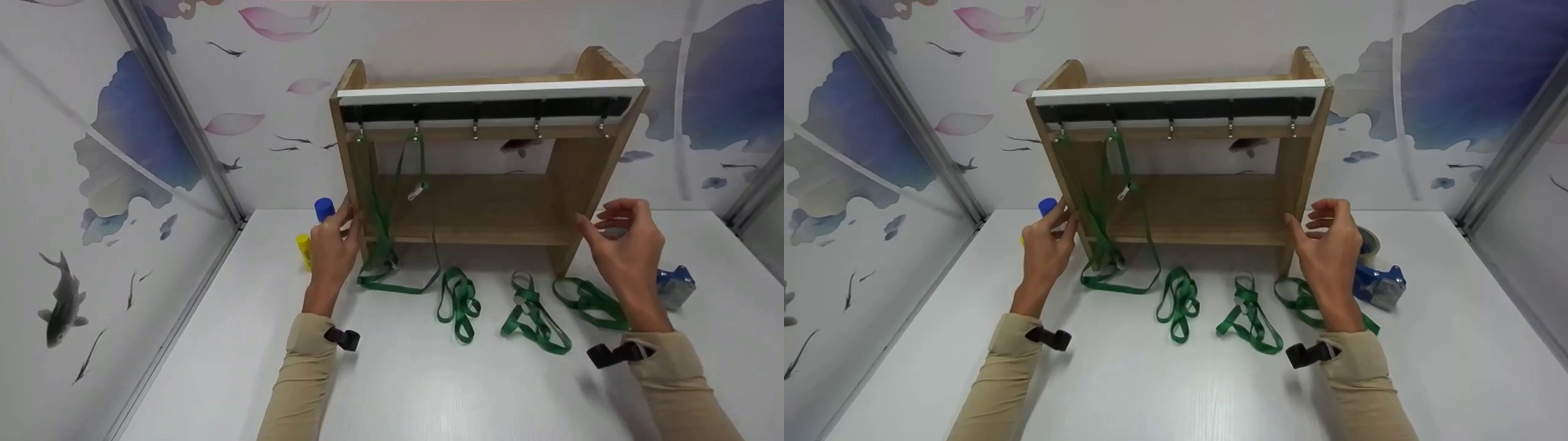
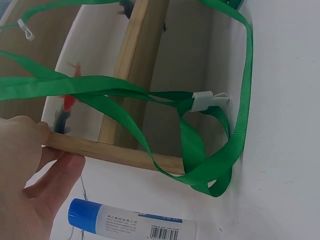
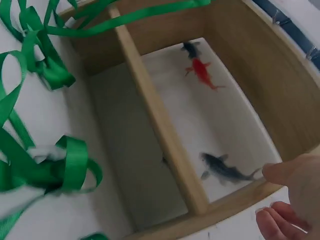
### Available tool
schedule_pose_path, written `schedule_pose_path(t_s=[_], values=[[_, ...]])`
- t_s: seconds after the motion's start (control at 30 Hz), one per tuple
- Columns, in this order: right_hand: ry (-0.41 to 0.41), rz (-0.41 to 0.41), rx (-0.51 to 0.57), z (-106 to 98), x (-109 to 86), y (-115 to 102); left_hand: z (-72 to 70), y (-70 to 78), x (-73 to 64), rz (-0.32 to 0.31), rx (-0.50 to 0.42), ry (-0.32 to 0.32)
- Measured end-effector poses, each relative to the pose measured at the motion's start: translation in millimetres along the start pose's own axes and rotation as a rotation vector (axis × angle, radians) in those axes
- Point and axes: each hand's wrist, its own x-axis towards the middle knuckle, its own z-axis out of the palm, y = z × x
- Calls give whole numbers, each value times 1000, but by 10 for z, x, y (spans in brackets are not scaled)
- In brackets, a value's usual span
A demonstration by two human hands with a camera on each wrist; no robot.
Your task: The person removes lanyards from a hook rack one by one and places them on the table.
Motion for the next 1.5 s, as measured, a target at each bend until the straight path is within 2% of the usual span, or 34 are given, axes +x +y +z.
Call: schedule_pose_path(t_s=[0.17,0.27,0.47,0.53,0.63,0.73,0.8,0.9,0.97,1.1,1.23,1.4,1.5], values=[[-65,-29,-3,87,-19,84,-7,-10,-31,8,10,12],[-47,-61,-14,132,-31,97,-25,-11,-17,4,8,2],[-20,-88,-56,174,-47,95,-127,-1,34,-54,-49,-4],[-15,-95,-58,185,-50,104,-179,14,50,-60,-66,32],[-4,-114,-62,191,-49,124,-248,82,79,-40,-92,131],[11,-129,-68,185,-43,142,-273,238,90,36,-112,222],[14,-135,-72,181,-41,151,-252,388,77,110,-117,236],[10,-137,-71,179,-41,160,-164,622,26,202,-106,198],[9,-143,-74,179,-42,165,-86,757,-2,221,-72,160],[25,-161,-66,173,-46,186,62,945,8,165,-6,99],[40,-185,-58,163,-45,206,149,1056,62,83,9,49],[37,-181,-63,157,-34,200,235,1150,88,66,15,43],[31,-178,-57,162,-34,203,285,1198,70,67,76,53]])
